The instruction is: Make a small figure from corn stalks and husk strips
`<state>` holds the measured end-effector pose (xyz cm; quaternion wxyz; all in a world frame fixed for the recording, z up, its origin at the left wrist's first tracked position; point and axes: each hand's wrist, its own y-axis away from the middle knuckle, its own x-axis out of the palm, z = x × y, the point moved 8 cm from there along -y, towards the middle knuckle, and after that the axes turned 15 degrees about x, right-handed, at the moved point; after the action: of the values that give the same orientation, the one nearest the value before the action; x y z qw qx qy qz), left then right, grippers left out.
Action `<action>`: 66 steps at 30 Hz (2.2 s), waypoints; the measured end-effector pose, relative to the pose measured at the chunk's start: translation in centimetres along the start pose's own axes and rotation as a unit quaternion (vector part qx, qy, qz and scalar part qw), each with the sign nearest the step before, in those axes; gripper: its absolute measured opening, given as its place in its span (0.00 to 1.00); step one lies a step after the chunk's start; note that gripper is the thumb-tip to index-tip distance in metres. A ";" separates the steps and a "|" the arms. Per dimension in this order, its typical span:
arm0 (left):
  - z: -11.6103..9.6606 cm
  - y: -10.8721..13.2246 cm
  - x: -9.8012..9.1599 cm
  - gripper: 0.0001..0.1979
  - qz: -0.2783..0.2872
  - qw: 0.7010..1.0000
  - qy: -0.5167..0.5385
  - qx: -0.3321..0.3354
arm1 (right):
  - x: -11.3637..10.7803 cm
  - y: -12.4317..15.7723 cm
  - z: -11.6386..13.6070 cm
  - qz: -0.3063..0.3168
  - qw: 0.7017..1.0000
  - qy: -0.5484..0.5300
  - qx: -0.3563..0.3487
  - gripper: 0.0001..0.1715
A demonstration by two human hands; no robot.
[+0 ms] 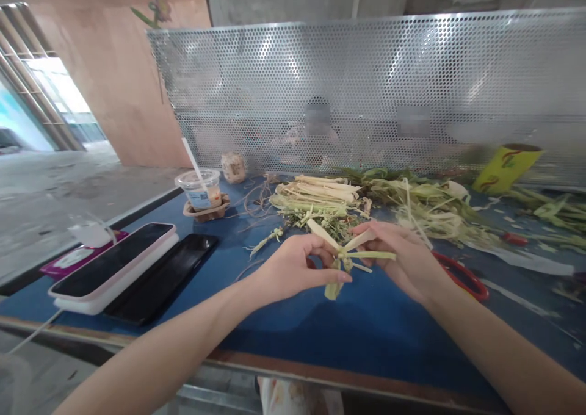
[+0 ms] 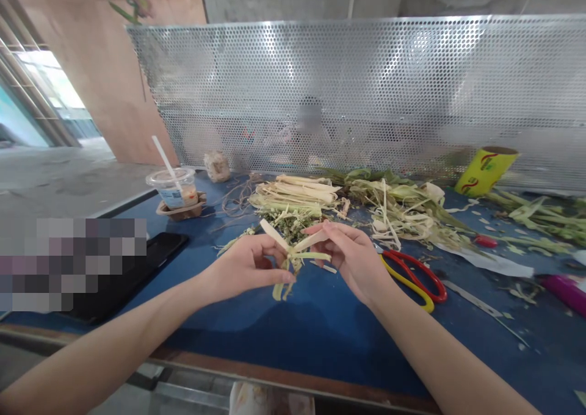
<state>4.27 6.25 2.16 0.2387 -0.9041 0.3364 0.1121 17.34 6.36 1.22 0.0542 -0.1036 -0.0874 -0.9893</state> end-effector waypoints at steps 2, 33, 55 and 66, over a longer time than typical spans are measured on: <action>-0.3 0.0 -0.3 0.11 -0.001 0.999 -0.041 0.011 | -0.1 -0.1 0.5 0.025 0.999 0.032 -0.002 0.10; 0.9 0.6 -0.6 0.16 0.025 0.998 -0.036 -0.054 | 2.7 1.5 1.0 -0.003 0.911 0.397 -0.109 0.06; -0.9 0.5 -1.9 0.26 -0.168 0.985 0.037 0.027 | 2.5 1.0 -0.1 0.061 0.970 0.222 -0.076 0.10; -1.0 0.5 -1.4 0.27 -0.175 0.980 0.091 0.036 | 2.3 0.9 -0.9 0.062 0.995 0.055 -0.061 0.11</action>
<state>2.94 6.19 3.32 0.2552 -0.9462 0.1972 -0.0257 15.02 5.09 0.97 0.1138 -0.0577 -0.0169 -0.9917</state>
